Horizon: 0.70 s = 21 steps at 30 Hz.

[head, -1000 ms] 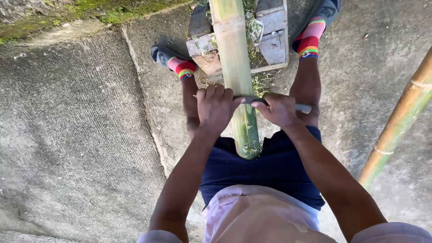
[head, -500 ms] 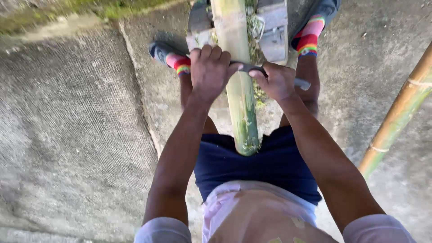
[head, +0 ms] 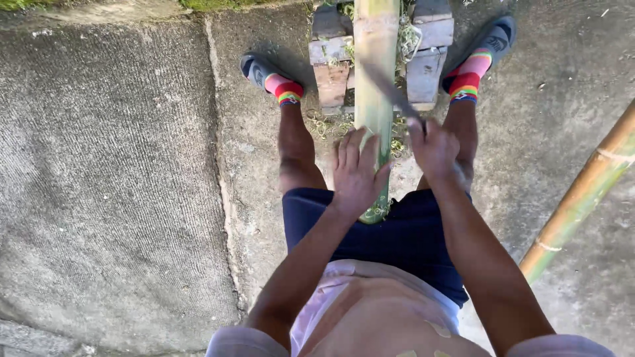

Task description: The recorder uses a two-handed drawknife to shave the outer green layer off of a long bamboo pole.

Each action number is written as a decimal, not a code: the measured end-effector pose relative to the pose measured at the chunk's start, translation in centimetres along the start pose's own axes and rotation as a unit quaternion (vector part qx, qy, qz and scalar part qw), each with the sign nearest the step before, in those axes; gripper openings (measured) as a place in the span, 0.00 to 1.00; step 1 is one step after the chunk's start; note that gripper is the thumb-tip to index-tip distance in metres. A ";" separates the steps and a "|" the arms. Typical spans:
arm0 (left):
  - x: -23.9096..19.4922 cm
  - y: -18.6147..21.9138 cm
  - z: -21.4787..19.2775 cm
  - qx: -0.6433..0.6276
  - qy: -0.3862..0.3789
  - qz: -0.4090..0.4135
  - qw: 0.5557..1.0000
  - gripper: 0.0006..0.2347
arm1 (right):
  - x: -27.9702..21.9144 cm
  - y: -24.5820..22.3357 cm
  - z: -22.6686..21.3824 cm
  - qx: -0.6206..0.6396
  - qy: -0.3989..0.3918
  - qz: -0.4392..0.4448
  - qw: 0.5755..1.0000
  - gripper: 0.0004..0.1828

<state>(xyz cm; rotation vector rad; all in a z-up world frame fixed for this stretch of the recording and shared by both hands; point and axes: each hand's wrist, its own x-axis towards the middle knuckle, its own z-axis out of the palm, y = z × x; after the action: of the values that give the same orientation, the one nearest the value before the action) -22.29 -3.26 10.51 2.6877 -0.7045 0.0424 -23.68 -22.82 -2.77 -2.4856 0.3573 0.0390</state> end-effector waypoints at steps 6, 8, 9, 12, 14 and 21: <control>6.3 0.5 5.8 -0.214 -0.059 -0.409 0.885 0.47 | 8.1 -4.0 -1.1 0.022 0.027 -0.052 0.998 0.19; 7.2 0.6 4.7 -0.217 -0.099 -0.449 0.861 0.45 | 8.6 -5.1 -1.6 0.036 0.014 -0.042 0.998 0.20; 7.8 0.3 4.1 -0.215 -0.137 -0.479 0.840 0.44 | 9.1 -5.7 -1.8 0.054 0.011 -0.029 0.998 0.20; 7.4 0.6 4.5 -0.202 -0.140 -0.476 0.845 0.44 | 8.8 -7.8 -2.9 0.043 0.012 -0.033 0.998 0.21; 7.9 0.0 4.3 -0.204 -0.144 -0.468 0.848 0.46 | 8.7 -8.6 -3.2 0.024 0.025 -0.048 0.998 0.21; 7.5 -1.6 4.5 -0.241 -0.168 -0.450 0.843 0.50 | 9.4 -8.2 -1.9 0.033 -0.091 0.035 0.995 0.33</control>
<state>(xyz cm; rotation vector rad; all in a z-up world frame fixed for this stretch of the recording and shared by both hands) -15.19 -7.02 6.67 2.2662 0.4784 -0.7486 -12.61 -19.92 2.43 -2.3815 0.3615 0.2769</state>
